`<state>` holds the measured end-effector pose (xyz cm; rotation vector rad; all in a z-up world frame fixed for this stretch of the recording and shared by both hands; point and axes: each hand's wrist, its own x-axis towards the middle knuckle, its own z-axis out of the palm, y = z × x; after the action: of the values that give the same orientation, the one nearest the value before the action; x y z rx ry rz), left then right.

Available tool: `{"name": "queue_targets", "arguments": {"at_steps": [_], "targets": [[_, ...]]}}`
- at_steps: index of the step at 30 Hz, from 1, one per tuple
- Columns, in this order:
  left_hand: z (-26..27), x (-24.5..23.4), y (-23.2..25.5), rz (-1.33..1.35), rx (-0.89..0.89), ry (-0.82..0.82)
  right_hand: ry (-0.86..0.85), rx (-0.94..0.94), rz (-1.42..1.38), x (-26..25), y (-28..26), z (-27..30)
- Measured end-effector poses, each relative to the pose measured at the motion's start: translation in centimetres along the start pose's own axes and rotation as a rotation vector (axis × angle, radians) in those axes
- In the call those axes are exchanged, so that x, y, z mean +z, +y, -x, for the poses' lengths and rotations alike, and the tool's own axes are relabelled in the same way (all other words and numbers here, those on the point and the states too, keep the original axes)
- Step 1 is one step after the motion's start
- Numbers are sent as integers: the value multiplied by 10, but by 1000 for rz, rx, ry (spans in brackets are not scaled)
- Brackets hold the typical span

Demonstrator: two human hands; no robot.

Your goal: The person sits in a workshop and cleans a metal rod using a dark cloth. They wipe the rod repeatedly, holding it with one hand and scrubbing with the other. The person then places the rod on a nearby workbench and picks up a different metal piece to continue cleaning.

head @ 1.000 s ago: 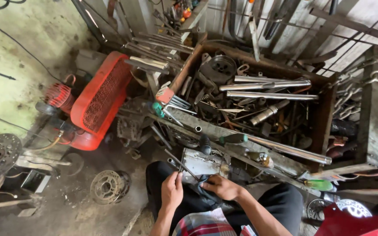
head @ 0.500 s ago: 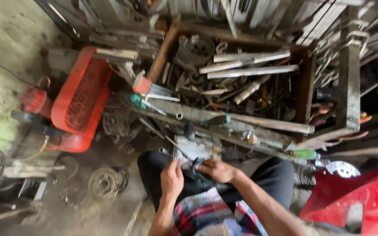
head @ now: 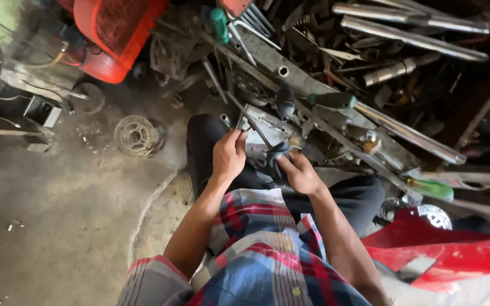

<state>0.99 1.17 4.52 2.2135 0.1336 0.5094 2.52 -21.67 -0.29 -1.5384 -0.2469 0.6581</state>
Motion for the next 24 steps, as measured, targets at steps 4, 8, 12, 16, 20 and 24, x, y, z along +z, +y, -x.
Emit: {"name": "queue_targets", "arguments": {"at_steps": [4,8,12,16,20,24], "targets": [[6,-1,-4,40,-32,-10,-76,-29,-140,-4,17,1],[12,1,-5,77,-58,-13,-90,-80,-110,-3,21,14],[2,-1,-1,101,-35,37,-48,-201,213,-9,-29,7],[-4,-10,-1,58,-119,-53,-43,-286,434,-13,-37,8],[-7,-6,-7,197,-24,-64,34,-386,518,-6,-46,12],[-11,-11,5,-109,169,55,116,-294,601,7,-41,14]]}}
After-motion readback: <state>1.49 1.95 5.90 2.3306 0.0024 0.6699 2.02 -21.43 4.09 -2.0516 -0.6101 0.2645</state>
